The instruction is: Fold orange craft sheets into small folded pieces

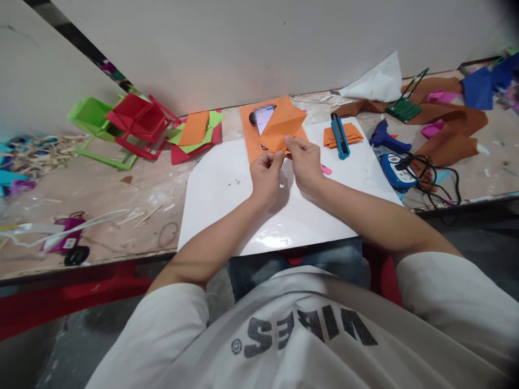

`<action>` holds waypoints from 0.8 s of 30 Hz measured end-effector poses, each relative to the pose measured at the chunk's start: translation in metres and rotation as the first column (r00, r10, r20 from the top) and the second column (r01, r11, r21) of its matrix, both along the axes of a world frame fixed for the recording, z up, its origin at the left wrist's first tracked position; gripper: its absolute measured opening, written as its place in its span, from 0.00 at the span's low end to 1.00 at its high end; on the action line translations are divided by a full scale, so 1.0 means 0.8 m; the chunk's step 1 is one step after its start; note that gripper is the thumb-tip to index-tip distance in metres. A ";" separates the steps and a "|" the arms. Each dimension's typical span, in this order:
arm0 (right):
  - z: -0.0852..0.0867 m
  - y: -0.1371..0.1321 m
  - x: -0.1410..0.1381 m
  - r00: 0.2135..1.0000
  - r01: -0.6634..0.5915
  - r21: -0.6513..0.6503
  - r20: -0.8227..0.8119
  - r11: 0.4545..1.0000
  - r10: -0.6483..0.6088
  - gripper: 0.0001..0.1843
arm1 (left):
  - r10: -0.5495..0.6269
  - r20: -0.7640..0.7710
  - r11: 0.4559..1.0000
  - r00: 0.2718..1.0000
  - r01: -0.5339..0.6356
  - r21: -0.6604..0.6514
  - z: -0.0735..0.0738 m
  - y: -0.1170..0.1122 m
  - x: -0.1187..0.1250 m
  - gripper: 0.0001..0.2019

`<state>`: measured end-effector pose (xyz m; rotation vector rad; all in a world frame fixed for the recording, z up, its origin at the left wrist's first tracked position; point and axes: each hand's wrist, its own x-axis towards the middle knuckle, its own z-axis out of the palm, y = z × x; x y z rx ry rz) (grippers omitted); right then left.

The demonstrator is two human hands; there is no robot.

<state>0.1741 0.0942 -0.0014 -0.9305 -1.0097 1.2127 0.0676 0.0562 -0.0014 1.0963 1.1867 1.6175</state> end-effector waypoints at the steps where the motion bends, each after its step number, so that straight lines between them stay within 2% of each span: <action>1: 0.001 0.004 0.004 0.999 0.034 0.016 -0.011 0.999 -0.034 0.36 | -0.004 0.002 1.000 1.000 0.004 0.001 0.000 0.000 0.001 0.28; 4: 0.004 0.017 0.014 0.992 0.120 0.055 -0.047 0.991 -0.118 0.33 | -0.020 0.011 1.000 1.000 0.020 0.016 -0.001 0.000 0.001 0.29; 11: 0.014 0.040 0.033 0.978 0.197 -0.007 -0.060 0.980 -0.197 0.26 | -0.041 -0.002 0.998 0.999 0.041 -0.043 0.004 -0.002 0.003 0.30; 15: 0.026 0.059 0.062 0.966 0.223 -0.017 -0.130 0.975 -0.224 0.15 | -0.023 0.014 0.998 1.000 0.023 -0.052 0.009 0.000 0.002 0.30; 17: 0.034 0.066 0.075 0.953 0.258 -0.014 -0.160 0.966 -0.257 0.14 | 0.000 0.004 0.998 1.000 0.001 -0.055 0.011 0.002 0.000 0.30; 19: 0.038 0.066 0.081 0.960 0.241 -0.015 -0.141 0.970 -0.241 0.13 | 0.014 -0.022 0.999 1.000 -0.015 -0.043 0.011 0.006 -0.004 0.29; 21: 0.036 0.062 0.078 0.980 0.174 -0.009 -0.096 0.985 -0.174 0.13 | 0.009 -0.075 1.000 0.997 -0.010 -0.010 0.010 0.011 -0.010 0.27; 24: 0.027 0.057 0.067 0.995 0.095 0.026 0.000 0.995 -0.095 0.22 | -0.009 -0.230 0.997 0.973 0.026 0.070 0.005 0.018 -0.020 0.25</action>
